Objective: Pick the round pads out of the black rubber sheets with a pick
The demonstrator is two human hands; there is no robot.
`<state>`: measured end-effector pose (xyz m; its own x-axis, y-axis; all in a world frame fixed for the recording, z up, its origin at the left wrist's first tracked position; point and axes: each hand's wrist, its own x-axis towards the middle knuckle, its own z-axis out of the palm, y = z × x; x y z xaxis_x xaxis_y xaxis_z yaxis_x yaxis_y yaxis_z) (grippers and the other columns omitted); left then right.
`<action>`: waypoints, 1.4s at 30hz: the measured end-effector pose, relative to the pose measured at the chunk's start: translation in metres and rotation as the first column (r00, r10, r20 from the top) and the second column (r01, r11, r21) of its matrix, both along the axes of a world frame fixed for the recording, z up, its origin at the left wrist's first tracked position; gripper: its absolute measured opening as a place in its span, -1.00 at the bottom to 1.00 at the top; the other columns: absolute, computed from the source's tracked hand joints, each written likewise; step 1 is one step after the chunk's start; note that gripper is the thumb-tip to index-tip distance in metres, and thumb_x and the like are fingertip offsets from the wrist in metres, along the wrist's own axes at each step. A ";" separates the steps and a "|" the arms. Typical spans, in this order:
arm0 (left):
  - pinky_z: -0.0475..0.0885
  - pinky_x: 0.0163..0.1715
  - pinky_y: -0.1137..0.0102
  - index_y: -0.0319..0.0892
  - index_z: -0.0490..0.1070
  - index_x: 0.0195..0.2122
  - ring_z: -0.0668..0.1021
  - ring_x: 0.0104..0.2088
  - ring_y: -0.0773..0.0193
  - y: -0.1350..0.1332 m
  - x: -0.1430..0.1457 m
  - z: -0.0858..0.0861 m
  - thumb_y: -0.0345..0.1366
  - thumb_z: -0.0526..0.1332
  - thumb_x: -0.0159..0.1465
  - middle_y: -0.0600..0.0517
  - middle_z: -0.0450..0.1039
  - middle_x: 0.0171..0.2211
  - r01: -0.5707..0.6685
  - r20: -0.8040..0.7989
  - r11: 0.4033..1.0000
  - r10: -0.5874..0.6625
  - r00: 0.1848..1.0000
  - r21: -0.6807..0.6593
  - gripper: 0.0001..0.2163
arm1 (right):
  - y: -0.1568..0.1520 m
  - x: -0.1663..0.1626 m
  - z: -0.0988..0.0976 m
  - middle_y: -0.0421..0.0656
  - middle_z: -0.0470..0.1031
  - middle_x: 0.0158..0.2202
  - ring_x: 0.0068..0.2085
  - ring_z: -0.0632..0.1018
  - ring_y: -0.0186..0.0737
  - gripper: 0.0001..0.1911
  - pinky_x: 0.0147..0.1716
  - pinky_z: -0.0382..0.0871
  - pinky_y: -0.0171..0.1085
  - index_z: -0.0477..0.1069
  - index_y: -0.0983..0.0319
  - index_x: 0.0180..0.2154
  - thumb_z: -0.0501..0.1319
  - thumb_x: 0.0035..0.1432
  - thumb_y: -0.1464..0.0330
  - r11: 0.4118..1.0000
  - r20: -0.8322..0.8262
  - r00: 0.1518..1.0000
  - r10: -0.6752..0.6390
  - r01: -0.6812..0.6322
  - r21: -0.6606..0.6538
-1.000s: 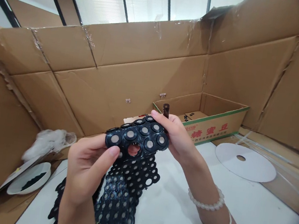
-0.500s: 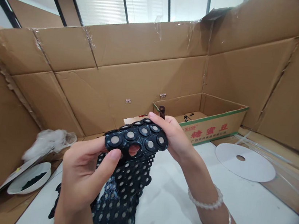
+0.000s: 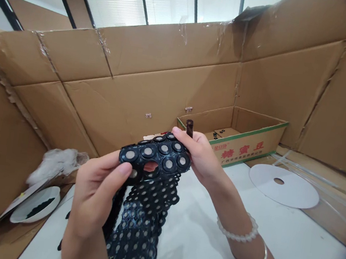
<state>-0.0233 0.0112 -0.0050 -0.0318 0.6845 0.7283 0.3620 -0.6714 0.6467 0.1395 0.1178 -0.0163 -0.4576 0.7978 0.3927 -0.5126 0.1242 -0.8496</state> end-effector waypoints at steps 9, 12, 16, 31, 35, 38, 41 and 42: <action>0.52 -0.20 0.31 0.01 0.66 -0.25 0.63 -0.24 0.07 0.000 -0.001 0.002 -0.30 0.14 0.32 0.07 0.66 -0.33 0.103 0.072 0.993 -0.099 0.992 -0.054 -0.74 | 0.000 0.002 -0.003 -0.31 0.20 -0.65 -0.57 0.26 -0.40 -0.50 -0.55 0.12 -0.34 0.26 0.20 -0.61 0.31 0.10 0.00 0.999 -0.006 1.000 -0.007 0.007 0.034; 0.50 -0.16 0.31 0.02 0.66 -0.24 0.63 -0.23 0.09 -0.002 -0.001 0.001 -0.33 0.11 0.34 0.08 0.66 -0.34 0.120 0.070 0.993 -0.118 0.991 -0.024 -0.72 | -0.001 0.001 -0.003 -0.31 0.22 -0.65 -0.56 0.28 -0.40 -0.50 -0.55 0.16 -0.35 0.28 0.20 -0.61 0.32 0.09 0.00 1.000 -0.008 1.000 -0.002 0.002 0.030; 0.48 -0.09 0.27 -0.04 0.65 -0.28 0.62 -0.19 0.07 -0.002 -0.002 0.000 -0.33 0.09 0.35 0.03 0.66 -0.32 0.098 0.051 0.995 -0.097 0.994 -0.009 -0.71 | -0.002 0.000 -0.002 -0.30 0.23 -0.65 -0.55 0.31 -0.38 -0.49 -0.54 0.18 -0.34 0.28 0.20 -0.62 0.32 0.08 -0.02 1.000 0.001 1.000 0.005 -0.005 0.021; 0.56 -0.32 0.33 0.01 0.67 -0.34 0.65 -0.32 0.12 -0.002 -0.005 0.003 -0.33 0.25 0.24 0.10 0.65 -0.41 0.009 0.169 0.999 -0.002 0.986 -0.038 -0.83 | -0.006 0.000 -0.001 -0.33 0.14 -0.62 -0.55 0.20 -0.41 -0.48 -0.55 0.03 -0.33 0.22 0.20 -0.59 0.32 0.05 -0.04 0.996 0.003 0.999 -0.051 0.051 0.067; 0.56 -0.42 0.41 -0.04 0.67 -0.37 0.63 -0.41 0.20 0.008 -0.024 0.008 -0.32 0.32 0.13 0.13 0.66 -0.41 0.023 0.151 1.000 -0.023 0.988 0.005 -0.88 | -0.007 -0.001 0.000 -0.34 0.09 -0.59 -0.56 0.13 -0.45 -0.45 -0.54 -0.05 -0.33 0.15 0.21 -0.59 0.30 0.07 -0.05 0.994 -0.009 0.999 -0.030 0.031 0.104; 0.54 -0.42 0.47 -0.05 0.67 -0.37 0.62 -0.43 0.27 0.015 -0.032 0.010 -0.33 0.30 0.14 0.15 0.66 -0.43 0.074 0.108 0.997 -0.073 0.991 -0.006 -0.87 | -0.008 -0.002 0.002 -0.35 0.04 -0.59 -0.56 0.11 -0.45 -0.43 -0.53 -0.07 -0.32 0.11 0.20 -0.60 0.30 0.04 -0.06 0.993 -0.027 1.000 -0.002 0.005 0.119; 0.51 -0.40 0.50 -0.07 0.67 -0.40 0.61 -0.40 0.30 0.013 -0.022 0.011 -0.36 0.25 0.16 0.17 0.65 -0.43 0.038 0.151 0.999 -0.041 0.988 0.017 -0.83 | -0.009 -0.002 0.004 -0.35 0.03 -0.58 -0.55 0.10 -0.45 -0.41 -0.53 -0.07 -0.31 0.11 0.19 -0.60 0.31 0.01 -0.09 0.992 -0.046 0.999 0.015 -0.009 0.126; 0.51 -0.38 0.50 -0.07 0.67 -0.40 0.60 -0.39 0.31 0.011 -0.016 0.011 -0.38 0.22 0.17 0.18 0.65 -0.42 0.006 0.197 1.000 -0.010 0.980 0.019 -0.81 | -0.009 -0.002 0.005 -0.35 0.03 -0.59 -0.55 0.09 -0.45 -0.41 -0.53 -0.09 -0.31 0.12 0.19 -0.60 0.31 -0.01 -0.10 0.992 -0.048 0.999 0.010 -0.004 0.127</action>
<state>-0.0395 0.0225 0.0060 -0.1705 0.6721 0.7206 0.2232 -0.6859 0.6926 0.1372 0.1084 -0.0117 -0.4411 0.7370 0.5121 -0.5543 0.2250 -0.8013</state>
